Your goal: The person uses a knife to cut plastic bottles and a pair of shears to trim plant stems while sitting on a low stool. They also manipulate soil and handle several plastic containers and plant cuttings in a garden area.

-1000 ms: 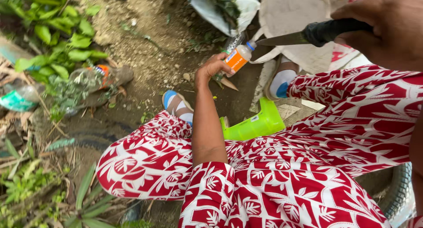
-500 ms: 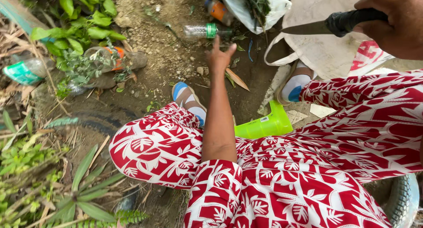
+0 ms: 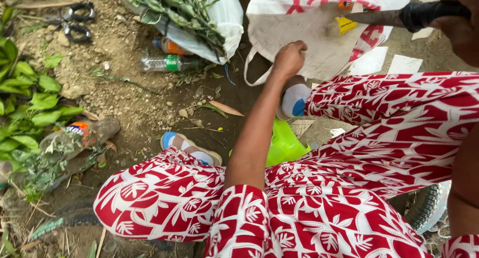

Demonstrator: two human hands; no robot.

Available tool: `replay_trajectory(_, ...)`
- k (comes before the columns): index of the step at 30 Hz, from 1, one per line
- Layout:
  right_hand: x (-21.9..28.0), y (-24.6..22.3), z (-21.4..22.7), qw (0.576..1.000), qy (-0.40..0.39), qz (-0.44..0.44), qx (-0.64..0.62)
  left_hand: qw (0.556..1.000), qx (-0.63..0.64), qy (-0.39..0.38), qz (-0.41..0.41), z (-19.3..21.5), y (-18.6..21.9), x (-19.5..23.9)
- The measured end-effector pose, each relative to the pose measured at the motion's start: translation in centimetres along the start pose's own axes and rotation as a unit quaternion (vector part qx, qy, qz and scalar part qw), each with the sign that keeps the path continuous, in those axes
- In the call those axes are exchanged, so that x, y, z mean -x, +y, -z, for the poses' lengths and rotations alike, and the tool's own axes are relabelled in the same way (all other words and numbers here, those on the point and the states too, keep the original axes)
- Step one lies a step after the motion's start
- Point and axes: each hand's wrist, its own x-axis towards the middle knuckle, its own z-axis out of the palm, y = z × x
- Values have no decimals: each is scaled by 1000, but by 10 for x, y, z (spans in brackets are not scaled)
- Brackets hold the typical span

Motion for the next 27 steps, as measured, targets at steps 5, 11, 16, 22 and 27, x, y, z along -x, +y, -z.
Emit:
replay_trajectory(5, 45, 65, -35, 995, 49, -23, -81, 996, -44, -78, 3, -67, 6, -35)
replay_trajectory(11, 83, 126, -69, 970, 105, 4, -220, 997, -76, -23, 23, -84, 34, -55)
replay_trajectory(16, 78, 76, -12, 969, 106, -30, -222, 979, -154, -114, 77, -104, 47, -85)
replay_trajectory(22, 51, 23, 35, 987, 57, -66, -134, 969, -193, -128, 88, -125, 34, -89)
replay_trajectory(27, 47, 22, 26, 980, 71, -35, -183, 967, -186, -132, 114, -95, 13, -76)
